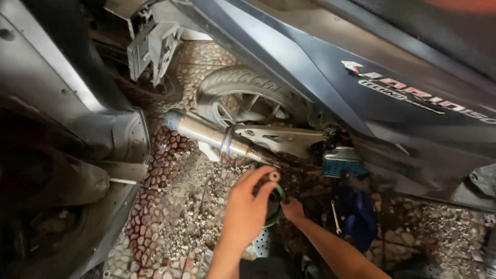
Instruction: The person uses a wrench to loosen and remove the drain plug from the motorcycle's engine, allowing used oil to drain into a green cup placed below. After removing the plug, the person wipes it with a blue cloth and inspects it.
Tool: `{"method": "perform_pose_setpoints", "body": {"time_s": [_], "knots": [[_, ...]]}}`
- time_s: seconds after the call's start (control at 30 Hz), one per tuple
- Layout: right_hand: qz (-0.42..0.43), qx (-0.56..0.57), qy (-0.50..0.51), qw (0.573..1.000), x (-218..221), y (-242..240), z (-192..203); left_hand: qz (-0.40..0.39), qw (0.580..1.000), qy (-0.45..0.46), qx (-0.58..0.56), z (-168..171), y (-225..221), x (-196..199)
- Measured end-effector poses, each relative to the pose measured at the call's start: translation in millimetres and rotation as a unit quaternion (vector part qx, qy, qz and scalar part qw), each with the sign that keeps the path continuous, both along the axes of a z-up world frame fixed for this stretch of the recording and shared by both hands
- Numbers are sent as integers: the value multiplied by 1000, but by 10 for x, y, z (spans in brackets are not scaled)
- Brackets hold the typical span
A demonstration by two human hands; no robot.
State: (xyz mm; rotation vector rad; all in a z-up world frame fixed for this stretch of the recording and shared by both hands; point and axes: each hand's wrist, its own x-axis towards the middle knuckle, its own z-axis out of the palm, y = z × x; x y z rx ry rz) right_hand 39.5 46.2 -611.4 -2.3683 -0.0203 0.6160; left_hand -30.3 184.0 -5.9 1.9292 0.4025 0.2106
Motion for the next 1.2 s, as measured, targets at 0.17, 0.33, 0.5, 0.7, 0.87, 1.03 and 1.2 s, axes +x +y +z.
{"method": "perform_pose_setpoints", "body": {"time_s": [0.17, 0.33, 0.5, 0.7, 0.87, 1.03, 1.2], "knots": [[16, -25, 22, 999, -75, -83, 312, -45, 999, -6, -17, 52, -149, 17], [2, -15, -8, 1000, -279, -89, 907, -56, 994, -93, -17, -10, -205, 80], [149, -95, -118, 977, -458, -102, 2024, -129, 989, -55, -38, -248, -228, 250], [355, -169, -109, 913, -437, -140, 2184, -126, 985, -55, -109, -382, -255, 422], [372, -179, -128, 902, -385, -106, 2082, -125, 985, -52, -103, -475, -204, 472], [384, -157, -166, 895, -317, -102, 1983, -118, 988, -69, -74, -506, -149, 469], [387, -138, -193, 891, -282, -85, 1918, -121, 987, -58, -84, -454, -118, 464]]}}
